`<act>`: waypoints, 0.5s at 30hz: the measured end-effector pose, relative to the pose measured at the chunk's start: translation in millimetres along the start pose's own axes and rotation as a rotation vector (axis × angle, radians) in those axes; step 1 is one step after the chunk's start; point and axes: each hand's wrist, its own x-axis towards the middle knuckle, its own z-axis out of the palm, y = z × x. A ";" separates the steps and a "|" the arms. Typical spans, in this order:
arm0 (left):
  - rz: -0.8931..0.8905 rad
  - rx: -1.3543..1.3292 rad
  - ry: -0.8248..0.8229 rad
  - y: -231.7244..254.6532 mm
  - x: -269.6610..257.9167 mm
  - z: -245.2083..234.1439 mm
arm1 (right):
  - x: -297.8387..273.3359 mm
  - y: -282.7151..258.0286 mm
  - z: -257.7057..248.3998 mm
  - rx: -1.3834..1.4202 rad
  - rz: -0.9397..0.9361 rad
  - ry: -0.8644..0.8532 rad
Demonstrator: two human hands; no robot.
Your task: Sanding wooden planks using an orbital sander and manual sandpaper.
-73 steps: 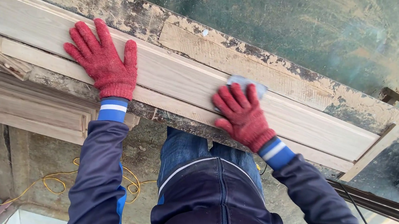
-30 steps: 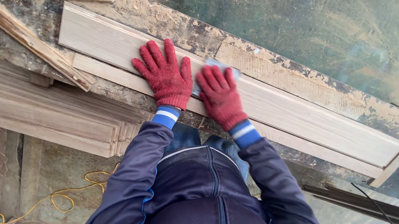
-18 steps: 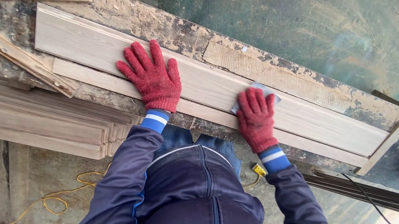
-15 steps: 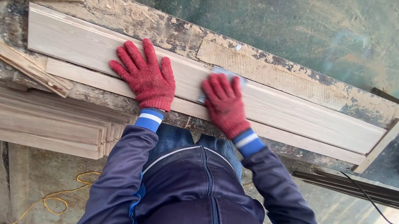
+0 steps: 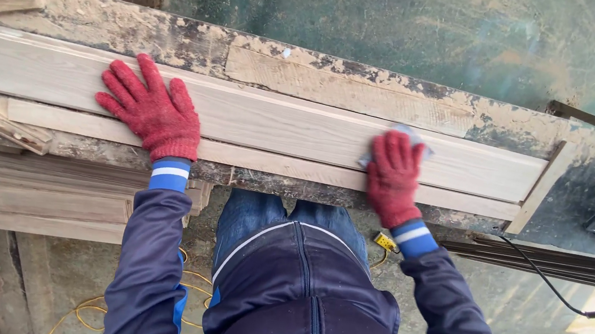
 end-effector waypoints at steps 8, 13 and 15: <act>0.207 -0.041 0.180 -2.5 0.4 15.6 | 77.7 -80.0 3.9 0.239 -0.223 -0.098; 0.187 0.140 0.178 65.2 -32.6 54.1 | -43.1 81.5 -25.9 0.015 0.110 -0.148; 0.477 -0.048 0.276 102.1 -53.2 74.3 | -96.1 146.9 -34.2 0.022 0.438 0.057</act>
